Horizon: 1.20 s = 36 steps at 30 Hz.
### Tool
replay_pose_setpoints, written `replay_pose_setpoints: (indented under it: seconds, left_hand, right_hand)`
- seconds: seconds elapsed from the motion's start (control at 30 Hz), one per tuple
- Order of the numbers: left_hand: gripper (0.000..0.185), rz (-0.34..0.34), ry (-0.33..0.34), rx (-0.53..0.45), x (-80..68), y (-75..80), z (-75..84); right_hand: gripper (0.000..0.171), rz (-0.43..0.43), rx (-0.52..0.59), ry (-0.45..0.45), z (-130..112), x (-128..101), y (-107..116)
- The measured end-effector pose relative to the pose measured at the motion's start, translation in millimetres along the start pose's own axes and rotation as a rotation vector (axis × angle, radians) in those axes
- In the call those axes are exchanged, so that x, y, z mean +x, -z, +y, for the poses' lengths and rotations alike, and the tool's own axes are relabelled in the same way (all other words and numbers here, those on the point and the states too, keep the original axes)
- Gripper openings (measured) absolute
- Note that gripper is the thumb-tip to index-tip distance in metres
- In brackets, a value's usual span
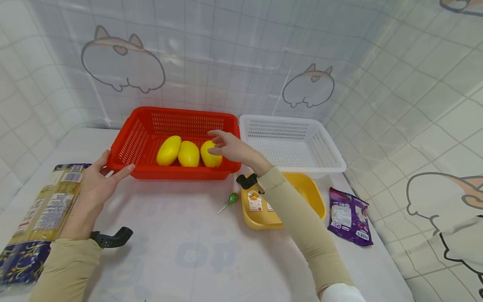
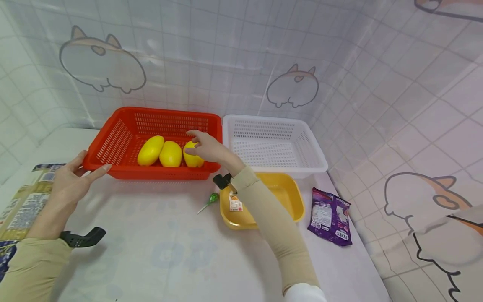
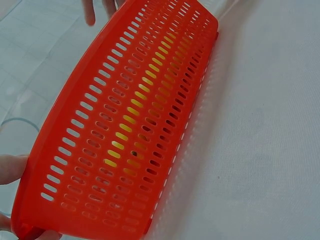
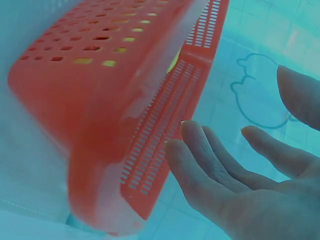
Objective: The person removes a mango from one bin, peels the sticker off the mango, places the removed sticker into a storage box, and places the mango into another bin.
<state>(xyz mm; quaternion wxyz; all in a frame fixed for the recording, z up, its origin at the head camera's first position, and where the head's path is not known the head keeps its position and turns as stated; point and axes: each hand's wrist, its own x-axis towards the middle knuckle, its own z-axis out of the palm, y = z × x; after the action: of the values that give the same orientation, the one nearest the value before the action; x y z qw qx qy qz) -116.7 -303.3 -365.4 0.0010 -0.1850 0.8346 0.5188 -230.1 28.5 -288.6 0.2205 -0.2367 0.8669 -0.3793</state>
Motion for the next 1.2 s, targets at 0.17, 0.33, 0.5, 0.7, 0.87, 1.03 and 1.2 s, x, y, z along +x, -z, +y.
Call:
replay_pose_setpoints:
  seconds: [0.17,0.33,0.5,0.7,0.87,1.03,1.2]
  left_hand:
    - [0.095,0.006,0.004,0.007,-0.2,-0.5,0.3]
    - [0.095,0.005,0.013,0.008,-0.3,-0.8,0.2]
    - [0.095,0.002,0.015,0.015,-0.6,-0.3,-0.1]
    - [0.095,0.000,0.017,0.008,-0.1,-0.8,-0.2]
    - [0.096,0.000,0.014,-0.002,0.6,-0.9,0.0]
    - [0.098,0.002,0.016,0.021,1.0,-0.9,-1.0]
    - [0.099,-0.003,0.010,0.020,1.1,0.2,-2.7]
  right_hand:
    - [0.060,0.023,-0.025,0.026,4.8,-11.4,-1.0]
    - [0.059,0.044,-0.020,0.042,9.5,-20.3,-3.1]
    - [0.058,0.053,-0.005,0.063,11.1,-28.0,-4.4]
    - [0.057,0.068,0.007,0.072,14.5,-35.8,-5.2]
    - [0.058,0.072,0.029,0.069,17.9,-43.3,-6.7]
    - [0.055,0.103,0.032,0.087,20.8,-52.5,-8.7]
    - [0.052,0.131,0.056,0.117,25.5,-64.7,-11.1]
